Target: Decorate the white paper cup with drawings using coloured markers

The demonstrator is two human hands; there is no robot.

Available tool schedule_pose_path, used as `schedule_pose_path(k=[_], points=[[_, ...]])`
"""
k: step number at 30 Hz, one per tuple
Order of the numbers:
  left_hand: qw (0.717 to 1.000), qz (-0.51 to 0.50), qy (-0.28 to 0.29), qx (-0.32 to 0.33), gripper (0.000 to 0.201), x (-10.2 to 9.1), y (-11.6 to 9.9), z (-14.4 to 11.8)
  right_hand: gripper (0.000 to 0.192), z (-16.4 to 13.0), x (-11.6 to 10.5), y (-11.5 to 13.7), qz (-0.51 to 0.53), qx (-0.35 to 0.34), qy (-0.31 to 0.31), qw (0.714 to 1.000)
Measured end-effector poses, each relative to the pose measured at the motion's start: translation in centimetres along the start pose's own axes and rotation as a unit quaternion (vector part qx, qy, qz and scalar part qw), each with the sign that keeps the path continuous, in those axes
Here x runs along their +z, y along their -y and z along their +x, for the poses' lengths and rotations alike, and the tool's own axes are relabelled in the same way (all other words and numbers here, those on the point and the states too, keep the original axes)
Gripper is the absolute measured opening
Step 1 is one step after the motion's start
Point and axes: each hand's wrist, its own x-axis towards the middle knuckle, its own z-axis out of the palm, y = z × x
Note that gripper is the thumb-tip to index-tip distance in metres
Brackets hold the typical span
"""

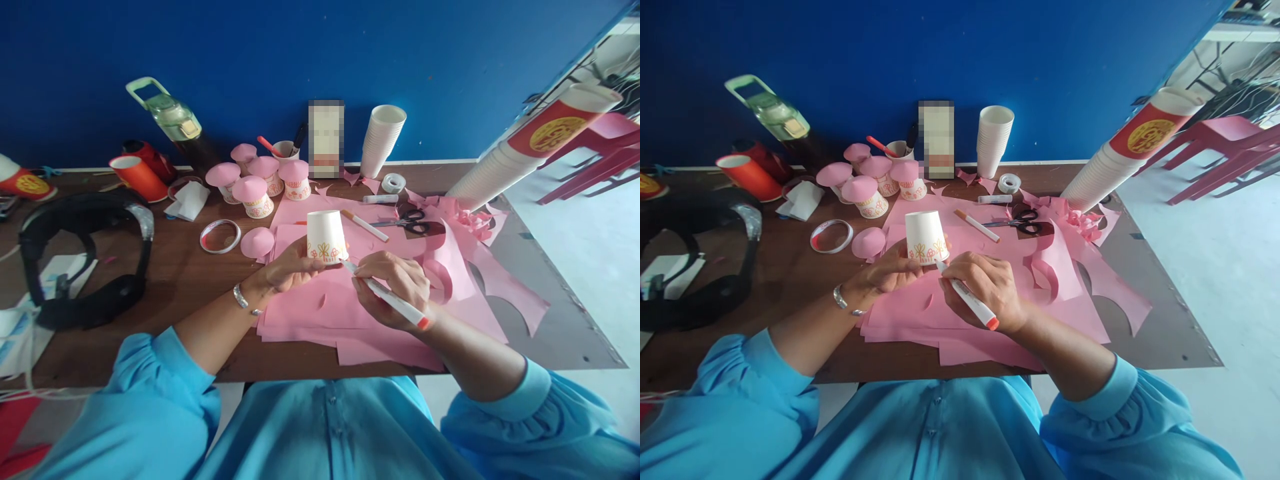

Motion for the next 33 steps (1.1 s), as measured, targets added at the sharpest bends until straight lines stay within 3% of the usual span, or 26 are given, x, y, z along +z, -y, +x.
schedule_pose_path(k=[8,18,26,33], points=[[1.000,-0.004,-0.010,-0.006,0.044,0.4,-0.2,0.0,0.023,0.1,-0.1,0.0,-0.007,-0.003,0.026,1.000],[1.000,-0.012,-0.021,-0.011,0.039,0.0,0.2,0.1,0.019,0.0,0.0,0.0,0.006,0.007,0.008,1.000],[1.000,-0.015,-0.011,-0.001,0.032,-0.5,0.7,0.1,0.021,0.1,-0.1,-0.1,-0.008,0.002,0.028,1.000],[1.000,-0.017,-0.025,-0.003,0.048,-1.3,1.4,0.2,0.017,-0.1,0.0,0.0,0.004,0.025,0.005,1.000]])
